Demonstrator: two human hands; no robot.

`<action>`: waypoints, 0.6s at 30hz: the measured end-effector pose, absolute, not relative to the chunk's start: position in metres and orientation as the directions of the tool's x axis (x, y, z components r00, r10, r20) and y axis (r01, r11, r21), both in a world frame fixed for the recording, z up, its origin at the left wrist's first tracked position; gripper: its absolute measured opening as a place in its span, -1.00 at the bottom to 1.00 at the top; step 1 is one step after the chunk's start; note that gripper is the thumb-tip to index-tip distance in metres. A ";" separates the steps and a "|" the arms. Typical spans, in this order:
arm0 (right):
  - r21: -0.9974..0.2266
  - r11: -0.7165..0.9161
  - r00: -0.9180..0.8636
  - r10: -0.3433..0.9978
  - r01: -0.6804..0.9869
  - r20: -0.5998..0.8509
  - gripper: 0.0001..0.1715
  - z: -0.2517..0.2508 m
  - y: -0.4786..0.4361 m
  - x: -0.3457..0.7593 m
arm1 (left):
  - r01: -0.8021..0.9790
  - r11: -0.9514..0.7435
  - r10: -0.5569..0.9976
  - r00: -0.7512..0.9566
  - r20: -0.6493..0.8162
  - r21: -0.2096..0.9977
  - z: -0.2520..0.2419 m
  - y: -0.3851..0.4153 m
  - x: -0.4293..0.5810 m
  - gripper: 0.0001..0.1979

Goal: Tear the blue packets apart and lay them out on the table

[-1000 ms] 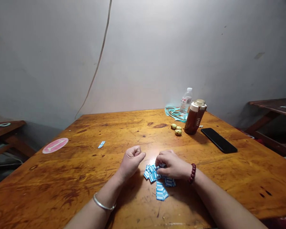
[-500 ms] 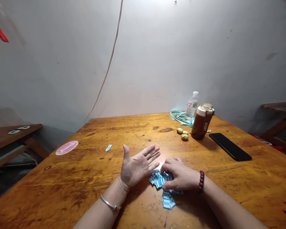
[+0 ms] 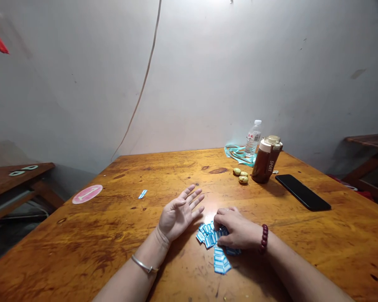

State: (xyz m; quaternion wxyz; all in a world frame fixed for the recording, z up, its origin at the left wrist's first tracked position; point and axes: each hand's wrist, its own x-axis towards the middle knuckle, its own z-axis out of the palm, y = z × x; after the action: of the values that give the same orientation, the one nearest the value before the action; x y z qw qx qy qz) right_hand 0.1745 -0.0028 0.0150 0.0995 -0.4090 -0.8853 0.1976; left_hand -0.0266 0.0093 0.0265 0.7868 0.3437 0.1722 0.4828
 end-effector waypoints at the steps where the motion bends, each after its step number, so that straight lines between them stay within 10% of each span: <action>1: -0.439 0.580 -0.642 0.767 0.686 0.010 -0.74 0.015 -0.002 0.175 | -0.637 0.308 0.881 0.471 0.041 0.707 0.026 0.010 -0.027 -0.56; 12: -0.936 0.084 -0.452 0.888 0.343 -0.086 -0.85 0.012 0.006 0.174 | -0.295 0.245 0.925 0.356 -0.132 0.924 0.019 0.006 -0.014 -0.74; 18: -0.998 -0.054 -0.302 0.951 0.038 -0.063 -0.79 0.015 0.007 0.163 | -0.170 0.178 0.904 0.418 -0.093 0.969 0.019 -0.003 0.001 -0.79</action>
State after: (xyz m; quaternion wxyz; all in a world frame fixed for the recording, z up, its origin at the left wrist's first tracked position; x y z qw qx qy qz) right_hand 0.1629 0.0066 0.0155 0.3950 -0.4393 -0.5630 0.5779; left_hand 0.0007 -0.0031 0.0194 0.6754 0.5030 0.3649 0.3972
